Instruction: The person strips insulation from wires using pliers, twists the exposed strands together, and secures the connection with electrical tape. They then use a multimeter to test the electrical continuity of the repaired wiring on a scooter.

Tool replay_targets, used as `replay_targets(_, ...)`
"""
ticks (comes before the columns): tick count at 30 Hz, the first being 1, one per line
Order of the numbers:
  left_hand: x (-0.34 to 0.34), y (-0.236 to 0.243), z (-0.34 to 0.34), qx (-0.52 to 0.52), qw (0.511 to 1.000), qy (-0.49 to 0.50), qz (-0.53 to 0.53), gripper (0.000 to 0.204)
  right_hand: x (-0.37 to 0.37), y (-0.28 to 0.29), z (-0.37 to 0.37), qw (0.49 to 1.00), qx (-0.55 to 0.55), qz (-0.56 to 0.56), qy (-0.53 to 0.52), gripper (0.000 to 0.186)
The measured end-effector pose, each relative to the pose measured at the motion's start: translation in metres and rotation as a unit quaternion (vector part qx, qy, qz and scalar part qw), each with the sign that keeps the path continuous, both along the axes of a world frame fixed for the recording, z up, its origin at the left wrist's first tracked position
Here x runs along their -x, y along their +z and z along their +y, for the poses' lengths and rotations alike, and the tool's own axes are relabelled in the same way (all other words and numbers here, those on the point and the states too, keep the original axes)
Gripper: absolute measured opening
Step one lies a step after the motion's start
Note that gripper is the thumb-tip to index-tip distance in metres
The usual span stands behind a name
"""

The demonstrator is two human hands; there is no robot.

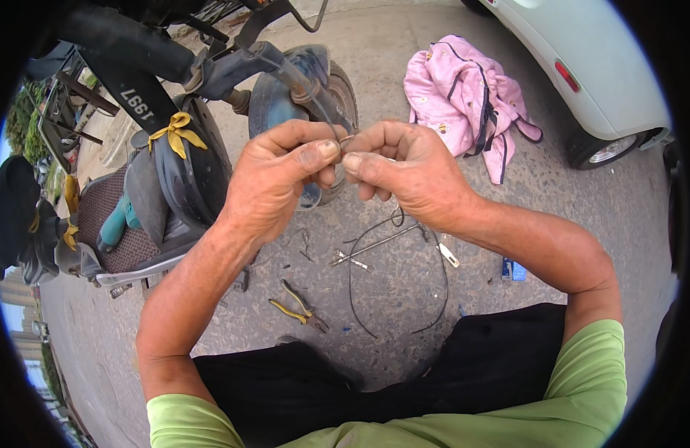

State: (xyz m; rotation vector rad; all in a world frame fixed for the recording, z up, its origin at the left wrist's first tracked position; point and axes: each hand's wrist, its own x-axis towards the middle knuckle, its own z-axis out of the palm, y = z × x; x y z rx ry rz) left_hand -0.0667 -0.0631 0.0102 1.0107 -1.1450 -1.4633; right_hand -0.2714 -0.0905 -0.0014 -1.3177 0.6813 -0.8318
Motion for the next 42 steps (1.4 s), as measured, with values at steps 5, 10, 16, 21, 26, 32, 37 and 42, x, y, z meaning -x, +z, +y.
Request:
replay_targets(5,-0.003,-0.006,-0.002,0.025,1.000,-0.017,0.002,0.022,0.002,0.000,-0.001,0.999,-0.027,-0.022,0.034,0.027)
replay_targets(10,-0.002,-0.005,-0.002,0.036,0.999,-0.034,0.017,0.020,0.003,-0.001,-0.001,0.996,-0.049,-0.037,0.061,0.026)
replay_targets(16,-0.003,-0.003,-0.003,0.046,0.997,-0.057,0.015,0.018,0.002,-0.007,-0.004,0.990,-0.079,-0.059,0.104,0.023)
replay_targets(21,-0.003,0.001,-0.005,0.014,0.998,-0.055,0.004,0.021,0.000,-0.004,-0.003,0.997,-0.036,-0.034,0.054,0.021)
replay_targets(26,0.009,0.010,-0.005,-0.028,0.998,-0.008,-0.050,0.023,-0.004,-0.009,-0.004,0.981,0.183,0.057,-0.024,0.018)
replay_targets(32,0.008,0.008,-0.004,-0.049,0.995,-0.001,-0.082,0.025,0.001,0.001,-0.005,0.941,0.306,0.133,-0.060,0.015)
replay_targets(37,0.007,0.006,-0.003,-0.040,0.994,-0.006,-0.100,0.027,0.003,-0.002,-0.008,0.956,0.267,0.115,-0.043,0.018)
replay_targets(42,0.001,0.003,-0.003,0.010,0.992,-0.025,-0.121,0.027,0.007,-0.004,-0.016,0.972,0.207,0.109,-0.006,0.023)
